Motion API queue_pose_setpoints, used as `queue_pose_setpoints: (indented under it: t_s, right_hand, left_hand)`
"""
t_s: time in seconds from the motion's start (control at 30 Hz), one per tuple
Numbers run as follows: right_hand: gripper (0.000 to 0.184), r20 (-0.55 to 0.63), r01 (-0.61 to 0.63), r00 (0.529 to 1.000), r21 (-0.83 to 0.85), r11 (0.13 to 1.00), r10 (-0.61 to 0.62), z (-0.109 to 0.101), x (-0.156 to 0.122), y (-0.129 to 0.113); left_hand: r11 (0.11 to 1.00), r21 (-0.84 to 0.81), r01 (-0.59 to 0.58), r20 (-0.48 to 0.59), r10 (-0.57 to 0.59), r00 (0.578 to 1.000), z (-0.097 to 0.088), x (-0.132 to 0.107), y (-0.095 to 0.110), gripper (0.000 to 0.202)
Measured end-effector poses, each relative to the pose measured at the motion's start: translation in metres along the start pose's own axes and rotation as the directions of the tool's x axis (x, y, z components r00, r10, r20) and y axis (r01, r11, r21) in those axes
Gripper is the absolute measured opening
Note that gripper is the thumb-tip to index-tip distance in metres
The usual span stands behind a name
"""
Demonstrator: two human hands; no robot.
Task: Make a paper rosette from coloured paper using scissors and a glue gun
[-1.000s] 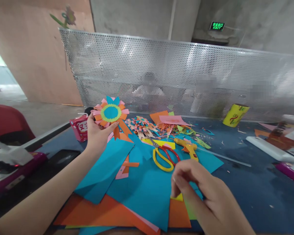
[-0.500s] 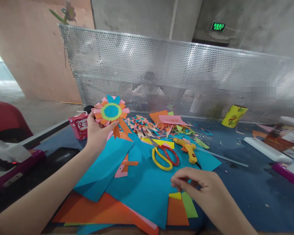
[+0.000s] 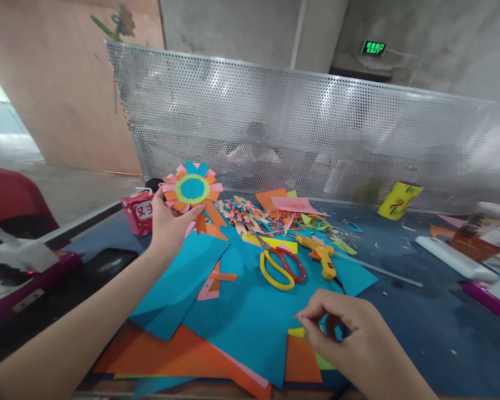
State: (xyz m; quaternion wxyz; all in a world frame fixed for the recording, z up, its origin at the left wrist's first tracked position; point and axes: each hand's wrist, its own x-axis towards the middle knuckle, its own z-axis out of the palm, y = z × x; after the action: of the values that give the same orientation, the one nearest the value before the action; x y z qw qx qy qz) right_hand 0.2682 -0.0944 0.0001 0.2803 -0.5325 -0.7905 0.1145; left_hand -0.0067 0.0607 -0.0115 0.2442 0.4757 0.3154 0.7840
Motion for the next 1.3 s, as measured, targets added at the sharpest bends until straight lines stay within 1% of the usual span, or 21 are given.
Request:
queue_pose_setpoints:
  t_s: [0.07, 0.17, 0.23, 0.3, 0.37, 0.47, 0.53, 0.57, 0.67, 0.73, 0.8, 0.83, 0.87, 0.9, 0.93, 0.97, 1.0, 1.07, 1.13, 1.2, 1.3]
  right_hand:
    - [0.031, -0.012, 0.006, 1.0, 0.007, 1.0, -0.006, -0.001, -0.002, -0.001]
    - [0.04, -0.019, -0.056, 0.998, 0.084, 0.995, 0.058, -0.004, -0.004, -0.002]
    - [0.037, 0.015, -0.079, 0.997, 0.164, 0.983, 0.078, -0.005, -0.004, -0.002]
    - [0.027, 0.055, -0.074, 0.996, 0.235, 0.969, 0.063, -0.005, -0.004, -0.002]
    - [0.026, 0.081, -0.077, 0.995, 0.27, 0.96, 0.057, -0.005, -0.004, -0.002]
    - [0.025, 0.142, -0.181, 0.978, 0.233, 0.955, 0.15, -0.005, -0.005, -0.004]
    - [0.035, 0.131, -0.254, 0.964, 0.223, 0.941, 0.23, -0.005, -0.005, -0.005]
    - [0.036, 0.107, -0.249, 0.967, 0.237, 0.939, 0.23, -0.005, -0.004, -0.006]
    - [0.025, 0.083, -0.146, 0.988, 0.272, 0.951, 0.128, -0.005, 0.002, -0.008]
    - [0.028, 0.14, -0.191, 0.977, 0.251, 0.949, 0.16, -0.005, 0.009, -0.005]
    - [0.036, 0.168, -0.292, 0.951, 0.213, 0.932, 0.26, -0.003, 0.018, 0.005]
    - [0.037, 0.137, -0.312, 0.947, 0.196, 0.93, 0.289, -0.001, 0.024, 0.012]
    - [0.031, 0.088, -0.304, 0.952, 0.177, 0.936, 0.292, 0.001, 0.031, 0.021]
    - [0.022, 0.022, -0.268, 0.963, 0.135, 0.954, 0.268, 0.003, 0.039, 0.031]
    - [0.021, -0.037, -0.23, 0.972, 0.057, 0.972, 0.232, 0.005, 0.048, 0.04]
    - [0.02, -0.056, -0.208, 0.977, -0.062, 0.976, 0.205, 0.008, 0.058, 0.049]
    - [0.017, -0.065, -0.23, 0.973, -0.192, 0.954, 0.221, 0.01, 0.068, 0.057]
    - [0.033, -0.061, -0.293, 0.954, -0.388, 0.874, 0.293, 0.014, 0.088, 0.066]
    - [0.039, -0.084, -0.314, 0.946, -0.465, 0.828, 0.312, 0.018, 0.103, 0.068]
    - [0.036, -0.134, -0.337, 0.941, -0.484, 0.808, 0.312, 0.02, 0.111, 0.068]
    - [0.032, -0.17, -0.375, 0.927, -0.485, 0.79, 0.335, 0.02, 0.109, 0.072]
  left_hand:
    - [1.0, 0.005, 0.003, -0.006, -0.003, 1.0, 0.0, 0.0, -0.001, 0.074]
    - [1.0, -0.007, 0.004, -0.004, -0.005, 1.0, 0.0, 0.0, -0.001, 0.074]
    - [1.0, -0.01, -0.004, -0.002, 0.004, 1.0, 0.0, 0.0, -0.001, 0.075]
    - [1.0, -0.004, -0.012, -0.001, 0.012, 1.0, 0.0, 0.0, 0.0, 0.075]
    - [1.0, 0.002, -0.01, -0.003, 0.01, 1.0, 0.0, -0.001, 0.001, 0.075]
    - [1.0, -0.007, -0.004, 0.0, 0.004, 1.0, 0.001, -0.002, 0.003, 0.074]
    - [1.0, -0.012, -0.008, 0.004, 0.008, 1.0, 0.001, -0.002, 0.003, 0.074]
    - [1.0, -0.016, -0.008, 0.006, 0.008, 1.0, 0.001, -0.002, 0.004, 0.073]
    - [1.0, -0.027, 0.006, -0.001, -0.006, 1.0, 0.001, -0.003, 0.005, 0.072]
    - [0.999, -0.032, 0.013, -0.014, -0.014, 1.0, 0.002, -0.003, 0.005, 0.072]
    - [0.999, -0.049, 0.022, -0.024, -0.023, 0.999, 0.003, -0.003, 0.007, 0.072]
    - [0.998, -0.06, 0.031, -0.027, -0.033, 0.999, 0.003, -0.003, 0.007, 0.072]
    - [0.996, -0.076, 0.049, -0.029, -0.052, 0.998, 0.004, -0.003, 0.008, 0.07]
    - [0.992, -0.098, 0.079, -0.03, -0.082, 0.996, 0.004, -0.003, 0.009, 0.067]
    - [0.985, -0.126, 0.119, -0.031, -0.124, 0.992, 0.005, -0.004, 0.009, 0.063]
    - [0.973, -0.16, 0.168, -0.028, -0.175, 0.984, 0.006, -0.005, 0.011, 0.06]
    - [0.955, -0.197, 0.223, -0.02, -0.231, 0.973, 0.008, -0.005, 0.012, 0.056]
    - [0.906, -0.266, 0.329, 0.014, -0.337, 0.941, 0.01, -0.007, 0.017, 0.049]
    - [0.855, -0.317, 0.41, 0.055, -0.415, 0.908, 0.013, -0.01, 0.024, 0.043]
    - [0.805, -0.349, 0.481, 0.096, -0.48, 0.872, 0.015, -0.014, 0.034, 0.036]
    - [0.716, -0.315, 0.623, 0.175, -0.601, 0.78, 0.014, -0.026, 0.05, 0.025]
